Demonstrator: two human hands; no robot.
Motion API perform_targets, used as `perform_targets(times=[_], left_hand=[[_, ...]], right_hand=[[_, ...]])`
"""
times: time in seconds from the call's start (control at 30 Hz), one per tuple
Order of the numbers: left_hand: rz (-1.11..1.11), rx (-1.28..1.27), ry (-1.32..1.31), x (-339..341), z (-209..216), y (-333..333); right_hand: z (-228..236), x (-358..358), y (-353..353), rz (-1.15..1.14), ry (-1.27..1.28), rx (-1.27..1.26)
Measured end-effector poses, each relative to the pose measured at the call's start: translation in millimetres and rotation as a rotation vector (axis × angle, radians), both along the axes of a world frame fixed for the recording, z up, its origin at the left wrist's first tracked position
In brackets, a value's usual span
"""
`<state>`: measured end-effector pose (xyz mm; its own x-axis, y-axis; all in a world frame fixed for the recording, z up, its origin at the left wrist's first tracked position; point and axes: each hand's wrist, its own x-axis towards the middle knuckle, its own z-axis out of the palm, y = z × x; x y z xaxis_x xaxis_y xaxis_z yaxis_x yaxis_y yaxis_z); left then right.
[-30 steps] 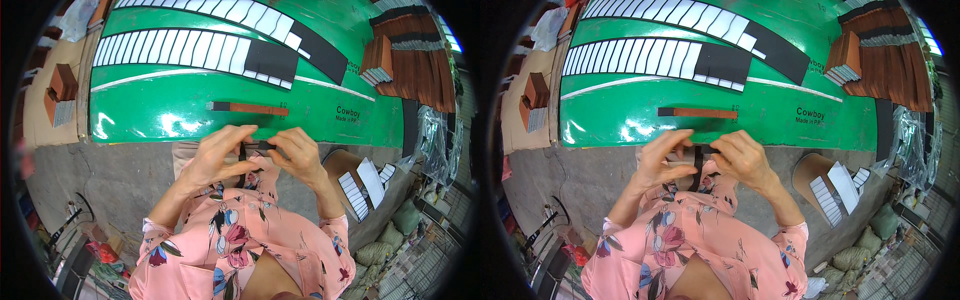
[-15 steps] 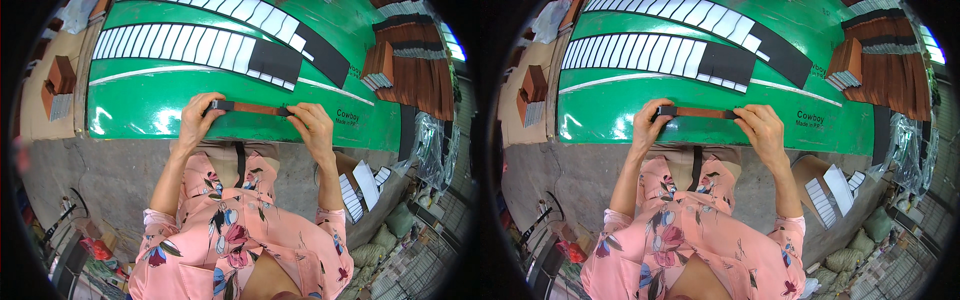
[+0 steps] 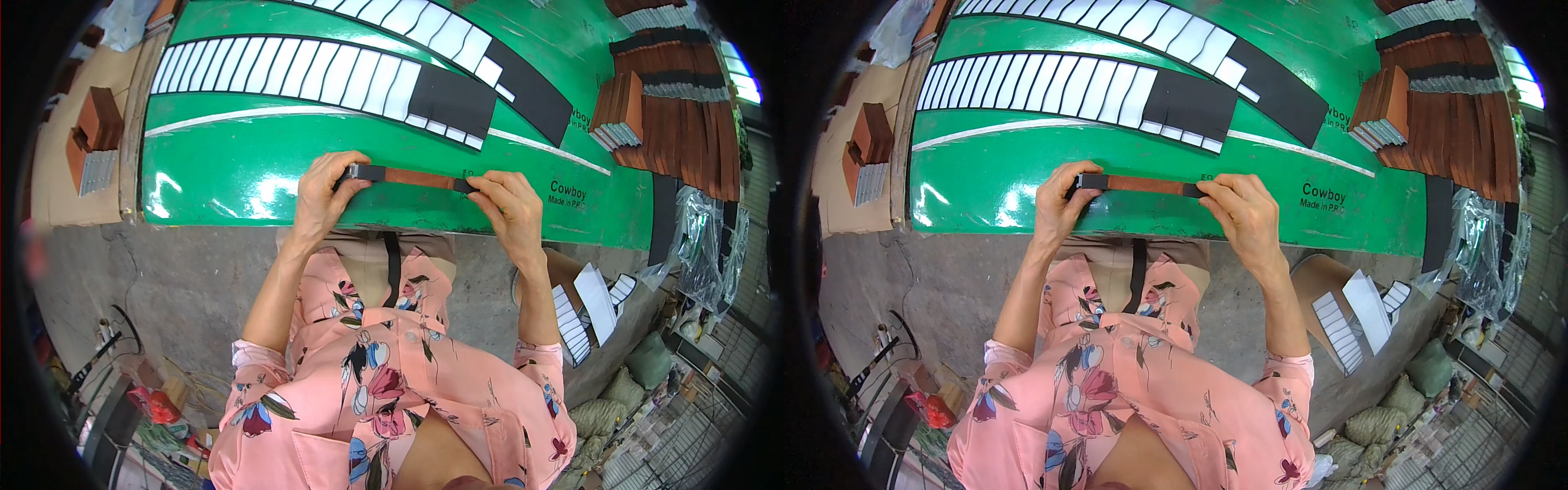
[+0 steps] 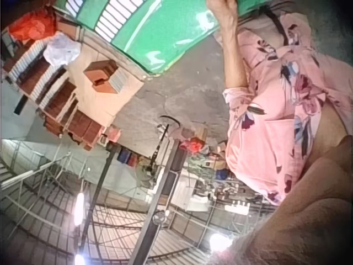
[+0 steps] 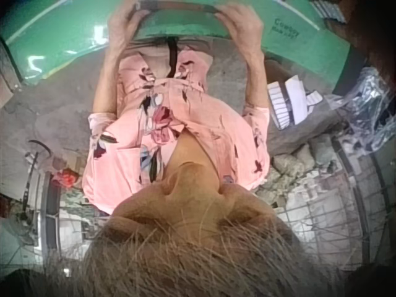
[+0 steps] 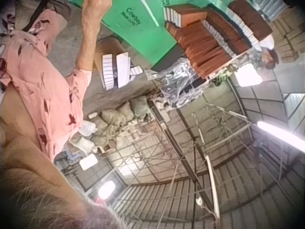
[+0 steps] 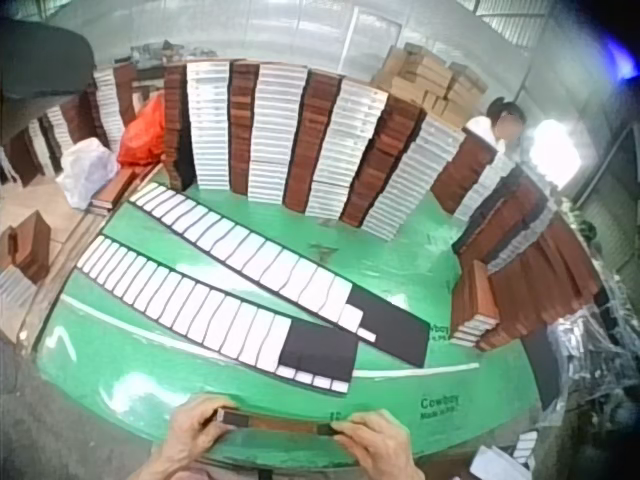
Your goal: The recorder is assembling small rectangular tiles by applying black and white adhesive strips and then stacking them.
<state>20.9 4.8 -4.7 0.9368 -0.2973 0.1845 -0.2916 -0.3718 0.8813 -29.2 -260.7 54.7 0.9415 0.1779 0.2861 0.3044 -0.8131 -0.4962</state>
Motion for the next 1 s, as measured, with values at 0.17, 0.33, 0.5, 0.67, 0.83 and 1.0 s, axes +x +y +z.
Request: perform_targets(times=[0.17, 0.33, 0.5, 0.67, 0.83, 1.0], left_hand=[[-0.014, 0.033, -0.006, 0.3, 0.1, 0.9], [-0.015, 0.037, -0.01, 0.4, -1.1, 1.3], [-0.017, 0.031, -0.005, 0.4, -1.7, 1.3], [-0.02, 0.029, -0.013, 0.4, -1.6, 0.1], [0.019, -0.024, -0.01, 0.2, -0.1, -2.0], [0.018, -0.025, -0.024, 0.6, 0.3, -2.5]], right_hand=[[-0.1, 1.1, 0.5, 0.007, -0.006, -0.001], [1.5, 1.9, 1.5, 0.009, -0.007, -0.005], [0.8, 2.7, 0.9, 0.014, -0.012, -0.017], [-0.4, 2.7, 0.9, 0.012, -0.017, -0.019], [0.2, 3.2, 1.4, 0.013, -0.018, -0.028], [-0.6, 3.2, 1.5, 0.012, -0.016, -0.034]])
